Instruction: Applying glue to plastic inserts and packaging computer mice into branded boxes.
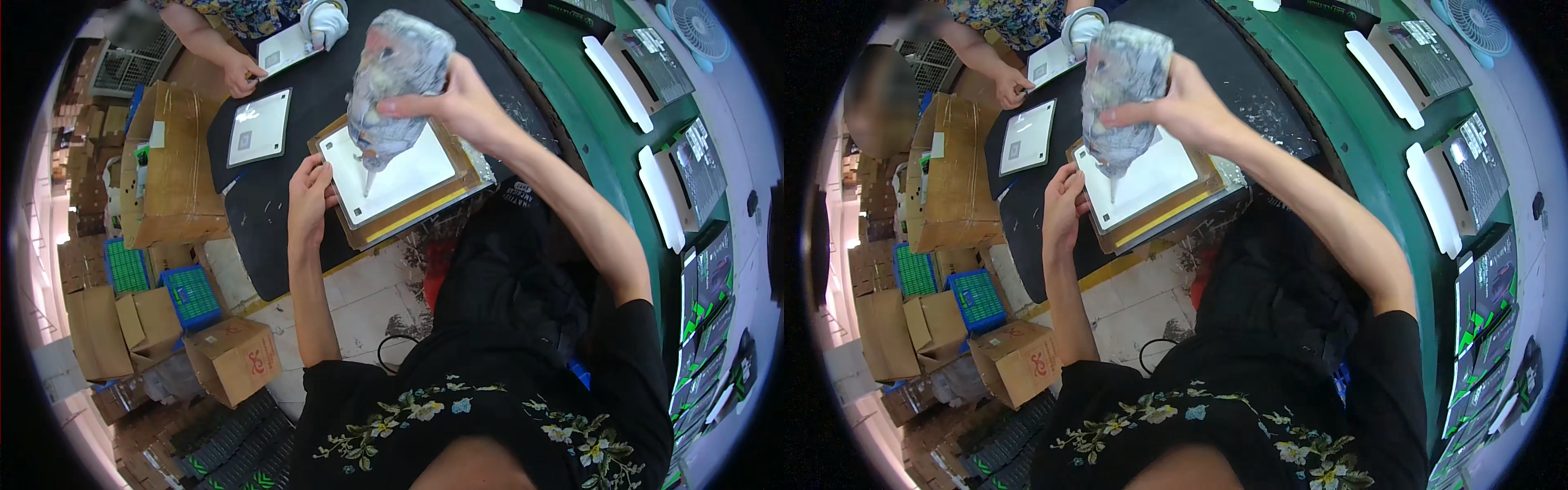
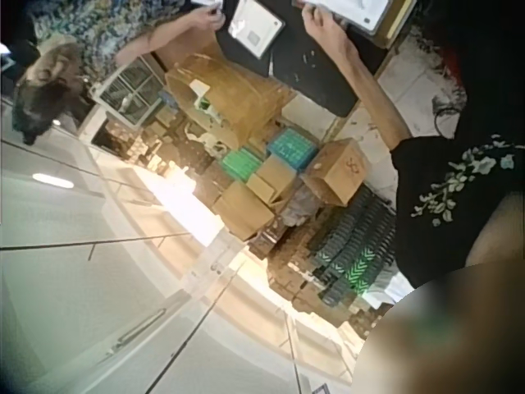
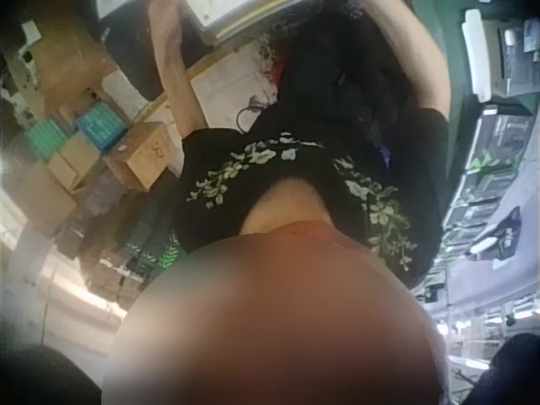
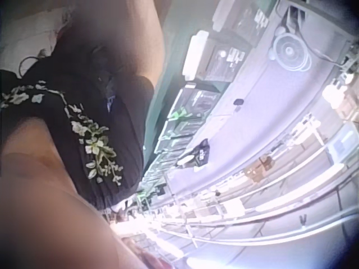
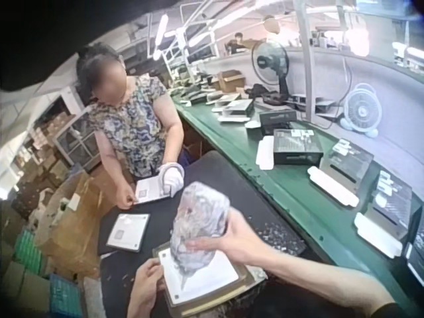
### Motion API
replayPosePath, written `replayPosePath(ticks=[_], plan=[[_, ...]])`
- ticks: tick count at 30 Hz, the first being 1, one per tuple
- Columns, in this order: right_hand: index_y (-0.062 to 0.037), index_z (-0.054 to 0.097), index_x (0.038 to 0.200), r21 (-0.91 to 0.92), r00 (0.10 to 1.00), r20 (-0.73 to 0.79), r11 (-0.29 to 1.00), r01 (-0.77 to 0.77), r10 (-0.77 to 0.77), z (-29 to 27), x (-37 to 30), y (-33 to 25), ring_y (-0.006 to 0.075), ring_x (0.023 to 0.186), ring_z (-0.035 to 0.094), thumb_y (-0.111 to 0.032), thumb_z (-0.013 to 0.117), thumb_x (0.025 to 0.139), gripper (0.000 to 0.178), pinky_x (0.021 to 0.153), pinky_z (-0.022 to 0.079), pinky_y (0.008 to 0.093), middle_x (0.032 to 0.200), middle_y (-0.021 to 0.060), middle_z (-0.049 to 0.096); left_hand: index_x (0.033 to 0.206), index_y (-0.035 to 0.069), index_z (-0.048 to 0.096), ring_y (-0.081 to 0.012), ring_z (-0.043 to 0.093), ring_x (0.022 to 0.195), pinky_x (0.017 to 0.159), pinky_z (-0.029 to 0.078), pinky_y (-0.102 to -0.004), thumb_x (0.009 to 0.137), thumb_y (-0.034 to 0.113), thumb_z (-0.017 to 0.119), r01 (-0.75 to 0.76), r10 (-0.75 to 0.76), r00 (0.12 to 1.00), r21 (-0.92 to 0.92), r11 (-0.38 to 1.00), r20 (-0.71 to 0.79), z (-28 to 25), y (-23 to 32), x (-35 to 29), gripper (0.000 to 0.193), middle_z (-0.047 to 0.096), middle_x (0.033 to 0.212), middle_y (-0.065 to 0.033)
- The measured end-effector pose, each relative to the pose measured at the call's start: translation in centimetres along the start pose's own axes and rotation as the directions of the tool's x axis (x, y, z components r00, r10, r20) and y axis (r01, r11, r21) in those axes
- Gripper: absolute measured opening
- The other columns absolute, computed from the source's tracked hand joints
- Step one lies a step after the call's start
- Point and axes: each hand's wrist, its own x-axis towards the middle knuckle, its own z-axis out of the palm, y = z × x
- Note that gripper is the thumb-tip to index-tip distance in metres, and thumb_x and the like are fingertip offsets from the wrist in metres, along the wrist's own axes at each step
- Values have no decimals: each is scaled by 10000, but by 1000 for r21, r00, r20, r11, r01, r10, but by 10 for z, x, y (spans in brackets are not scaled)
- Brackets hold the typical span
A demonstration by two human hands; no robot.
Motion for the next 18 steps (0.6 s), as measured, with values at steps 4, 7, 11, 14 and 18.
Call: replayPosePath(ticks=[4,7,11,14,18], plan=[[-7,591,1183,84,993,-114,996,26,-16,-5,18,24,176,996,665,-15,814,724,510,910,529,339,1087,85,691,1164,30,557,-41,595,657,591,489,-189,995,166,526,-17,17,1000,7,1000,13,7,-1,4,219,664,879,-11],[-6,627,1099,26,981,-193,999,20,-15,-19,24,16,182,957,681,-29,809,739,404,878,543,333,1081,98,698,1162,32,557,-42,593,651,585,486,-191,995,167,526,-28,28,1000,18,999,14,5,-2,3,217,665,871,-17],[-11,636,1103,-77,996,-60,995,60,-65,-25,6,4,175,965,678,-79,812,754,396,872,536,331,1067,85,703,1163,31,557,-44,596,654,576,475,-190,996,171,522,-35,37,998,38,999,-54,7,0,-3,220,666,864,-22],[-14,636,1124,-147,980,-131,981,128,-148,-45,16,10,173,978,673,-96,817,752,421,882,530,328,1062,82,705,1207,34,544,-24,596,670,575,481,-169,1005,188,510,-35,36,999,32,999,-21,10,1,3,256,651,864,0],[1,631,1140,-242,972,-197,967,81,-131,-70,15,-2,185,983,671,-110,810,762,433,902,521,330,1069,96,698,1310,31,489,-41,631,713,565,493,-172,1024,159,468,-21,22,1000,32,999,-9,16,6,4,314,647,889,-12]])
